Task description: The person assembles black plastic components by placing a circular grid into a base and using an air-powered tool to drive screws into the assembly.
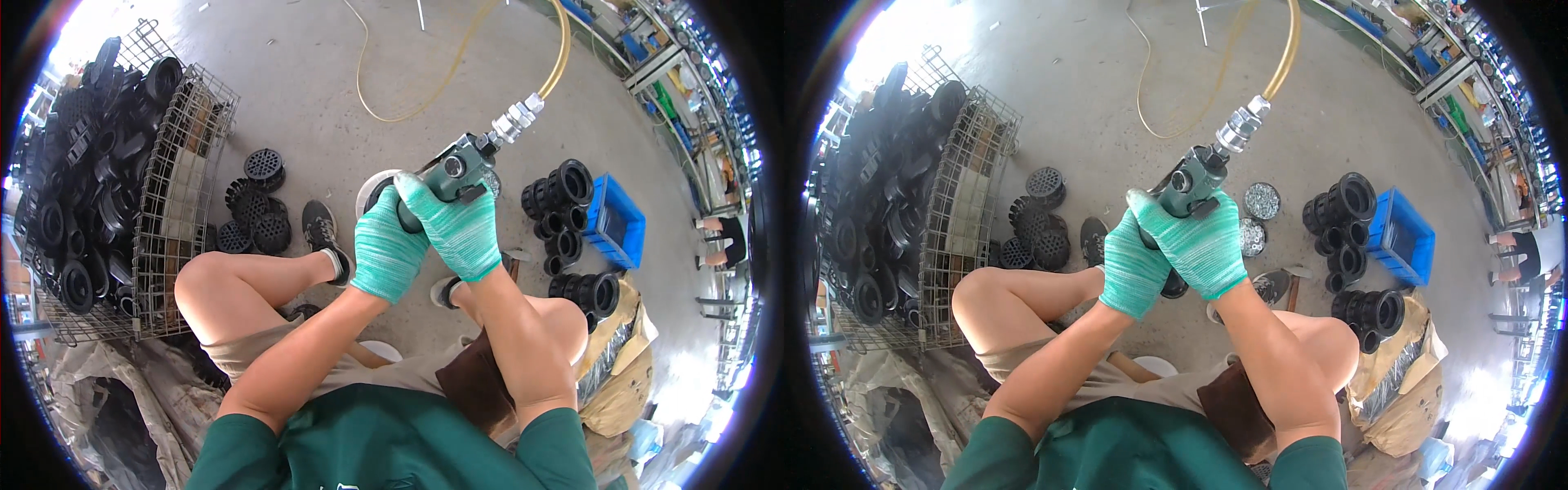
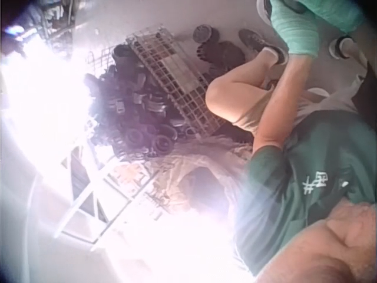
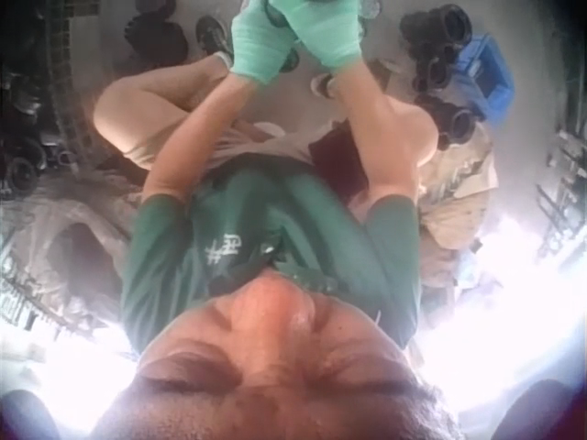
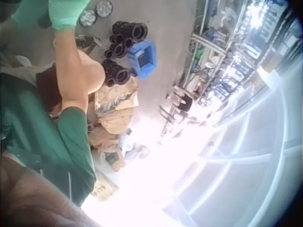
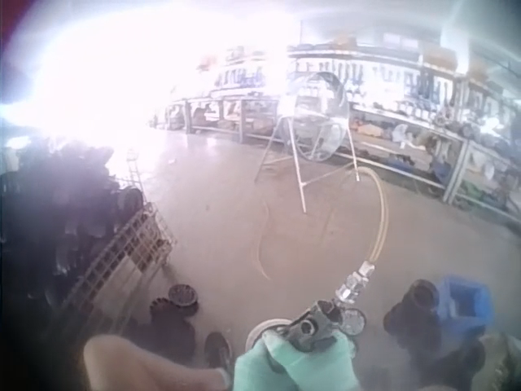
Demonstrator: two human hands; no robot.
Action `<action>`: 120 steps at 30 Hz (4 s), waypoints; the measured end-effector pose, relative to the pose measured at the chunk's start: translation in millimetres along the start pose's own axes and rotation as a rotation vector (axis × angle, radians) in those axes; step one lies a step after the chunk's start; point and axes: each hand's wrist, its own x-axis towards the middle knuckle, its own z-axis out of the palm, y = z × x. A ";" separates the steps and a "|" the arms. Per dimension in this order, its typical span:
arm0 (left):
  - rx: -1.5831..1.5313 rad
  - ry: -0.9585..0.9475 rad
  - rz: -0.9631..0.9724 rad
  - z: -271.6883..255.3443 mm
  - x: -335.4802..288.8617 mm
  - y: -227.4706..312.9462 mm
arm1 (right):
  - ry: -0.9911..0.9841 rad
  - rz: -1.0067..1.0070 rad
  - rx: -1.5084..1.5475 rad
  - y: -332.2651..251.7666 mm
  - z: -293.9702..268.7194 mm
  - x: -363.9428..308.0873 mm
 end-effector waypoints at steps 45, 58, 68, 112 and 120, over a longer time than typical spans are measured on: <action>0.673 -0.446 0.155 -99.5 46.1 -86.4 | 0.007 -0.171 0.248 63.6 10.6 26.0; 0.534 -0.334 0.110 -102.0 50.0 -140.3 | -0.167 -0.131 0.185 71.7 31.0 21.6; 0.532 -0.366 0.145 -101.1 56.3 -138.1 | -0.359 -0.133 0.102 83.6 33.5 19.2; 0.432 -0.362 0.092 -102.1 54.2 -130.5 | -0.481 -0.114 0.141 81.8 32.5 33.9; 0.553 -0.387 0.097 -103.3 52.8 -118.9 | -0.430 -0.102 0.108 77.4 36.5 33.6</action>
